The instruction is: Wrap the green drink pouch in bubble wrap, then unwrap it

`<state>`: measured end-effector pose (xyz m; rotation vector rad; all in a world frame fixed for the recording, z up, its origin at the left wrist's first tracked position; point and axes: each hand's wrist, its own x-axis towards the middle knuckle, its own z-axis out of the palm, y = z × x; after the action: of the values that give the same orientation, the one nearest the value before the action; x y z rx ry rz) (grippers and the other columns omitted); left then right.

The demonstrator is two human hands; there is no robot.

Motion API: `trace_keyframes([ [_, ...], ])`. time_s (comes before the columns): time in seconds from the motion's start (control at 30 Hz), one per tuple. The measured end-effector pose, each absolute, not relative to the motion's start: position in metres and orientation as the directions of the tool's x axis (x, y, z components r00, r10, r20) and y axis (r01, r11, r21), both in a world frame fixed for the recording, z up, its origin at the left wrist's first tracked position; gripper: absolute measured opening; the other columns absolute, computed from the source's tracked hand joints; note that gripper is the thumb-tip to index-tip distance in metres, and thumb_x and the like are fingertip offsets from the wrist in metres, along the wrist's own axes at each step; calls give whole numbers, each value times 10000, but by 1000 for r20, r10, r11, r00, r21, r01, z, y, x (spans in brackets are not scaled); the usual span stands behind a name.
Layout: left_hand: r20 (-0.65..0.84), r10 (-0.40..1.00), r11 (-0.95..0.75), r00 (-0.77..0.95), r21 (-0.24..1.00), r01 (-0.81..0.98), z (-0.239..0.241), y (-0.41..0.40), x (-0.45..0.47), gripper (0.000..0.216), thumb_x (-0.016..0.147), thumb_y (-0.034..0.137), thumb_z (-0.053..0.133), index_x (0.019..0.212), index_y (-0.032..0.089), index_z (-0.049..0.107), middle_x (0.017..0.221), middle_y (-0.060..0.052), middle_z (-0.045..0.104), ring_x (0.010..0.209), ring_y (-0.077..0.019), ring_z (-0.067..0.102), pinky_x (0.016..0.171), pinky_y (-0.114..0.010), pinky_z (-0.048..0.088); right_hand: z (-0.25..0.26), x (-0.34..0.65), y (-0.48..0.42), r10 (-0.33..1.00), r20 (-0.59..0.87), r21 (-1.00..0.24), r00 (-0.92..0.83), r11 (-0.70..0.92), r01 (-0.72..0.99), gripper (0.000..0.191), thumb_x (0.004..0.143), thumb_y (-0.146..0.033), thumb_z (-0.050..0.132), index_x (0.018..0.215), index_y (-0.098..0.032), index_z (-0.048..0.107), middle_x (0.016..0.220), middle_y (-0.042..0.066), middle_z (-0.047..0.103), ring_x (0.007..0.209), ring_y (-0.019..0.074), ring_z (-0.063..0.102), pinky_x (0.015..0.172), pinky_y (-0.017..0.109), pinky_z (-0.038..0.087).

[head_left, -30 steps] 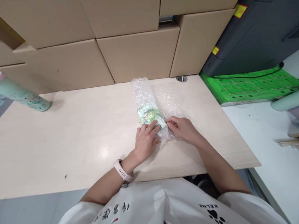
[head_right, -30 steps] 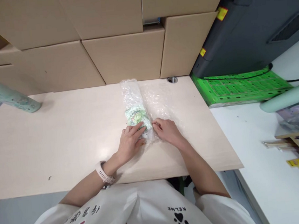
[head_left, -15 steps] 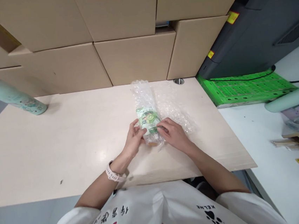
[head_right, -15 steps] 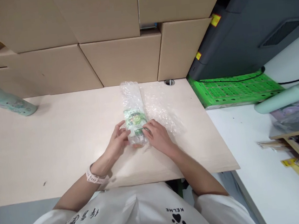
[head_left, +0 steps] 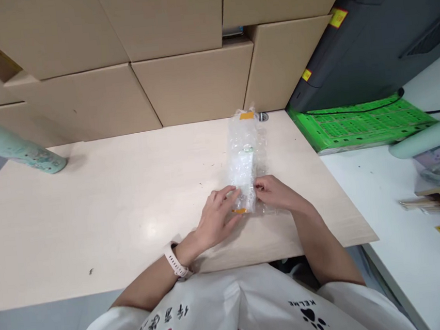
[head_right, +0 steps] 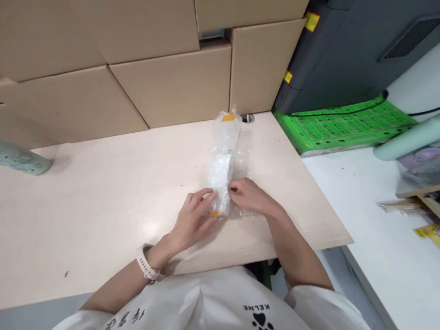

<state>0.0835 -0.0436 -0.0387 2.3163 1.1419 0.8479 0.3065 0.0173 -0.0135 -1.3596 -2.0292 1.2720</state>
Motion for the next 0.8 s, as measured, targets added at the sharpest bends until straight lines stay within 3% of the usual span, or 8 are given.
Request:
trace_keyframes([
  [0.1,331,779,-626,533,458,631,-51,-43,92,668,915,139,565,1534,227,332,1472,-161,476,1132,-285,497,955,-474,516,-14,319,22,909,-129,-803,-395,138,580,274,834,-269,506,582,-183,573,579,5,578,586,152,547,529,246,396],
  [0.23,298,794,-608,530,403,684,-56,-40,96,659,923,108,508,1539,222,305,1465,-162,488,1111,-286,495,923,-471,532,-13,320,26,963,-199,-906,-184,-108,410,292,912,-396,471,853,-187,666,800,38,703,692,179,655,576,259,480],
  [0.3,273,798,-603,538,399,691,-55,-40,98,652,917,114,515,1531,215,321,1480,-158,485,1123,-289,500,944,-486,519,-13,319,27,972,-203,-890,-118,-133,436,358,930,-486,474,955,-193,679,880,54,729,729,189,673,608,275,487],
  [0.4,229,801,-594,554,429,681,-52,-44,100,625,894,113,539,1497,188,392,1513,-161,473,1176,-318,492,966,-525,490,-14,317,28,988,-144,-688,-60,-56,724,338,887,-522,575,951,-215,701,868,46,736,797,216,666,671,298,441],
  [0.5,215,829,-535,517,578,617,-48,-49,101,555,883,175,596,1429,177,501,1548,-162,440,1273,-345,445,1032,-562,440,-16,316,29,991,-131,-493,-13,-54,869,301,884,-510,583,932,-239,704,853,24,732,828,227,647,673,305,377],
  [0.6,189,938,-305,289,848,433,-46,-47,100,512,866,249,652,1368,196,571,1578,-150,390,1396,-329,379,1115,-526,386,-19,317,31,988,-152,-486,-12,-64,871,292,894,-492,567,980,-246,696,886,18,736,840,219,642,667,298,358],
  [0.67,15,995,-31,103,987,157,-44,-40,96,560,829,275,705,1366,204,566,1535,-154,439,1368,-303,454,1078,-470,433,-21,318,32,989,-149,-491,-22,-55,870,288,901,-469,557,1009,-235,686,908,30,736,848,219,641,670,294,360],
  [0.8,-378,906,423,193,841,-337,-36,-22,86,613,734,312,814,1294,167,610,1217,-134,684,955,-203,685,829,-332,537,-24,310,29,975,-119,-618,-187,75,783,261,931,-407,502,980,-204,659,870,42,717,794,199,632,676,290,383],
])
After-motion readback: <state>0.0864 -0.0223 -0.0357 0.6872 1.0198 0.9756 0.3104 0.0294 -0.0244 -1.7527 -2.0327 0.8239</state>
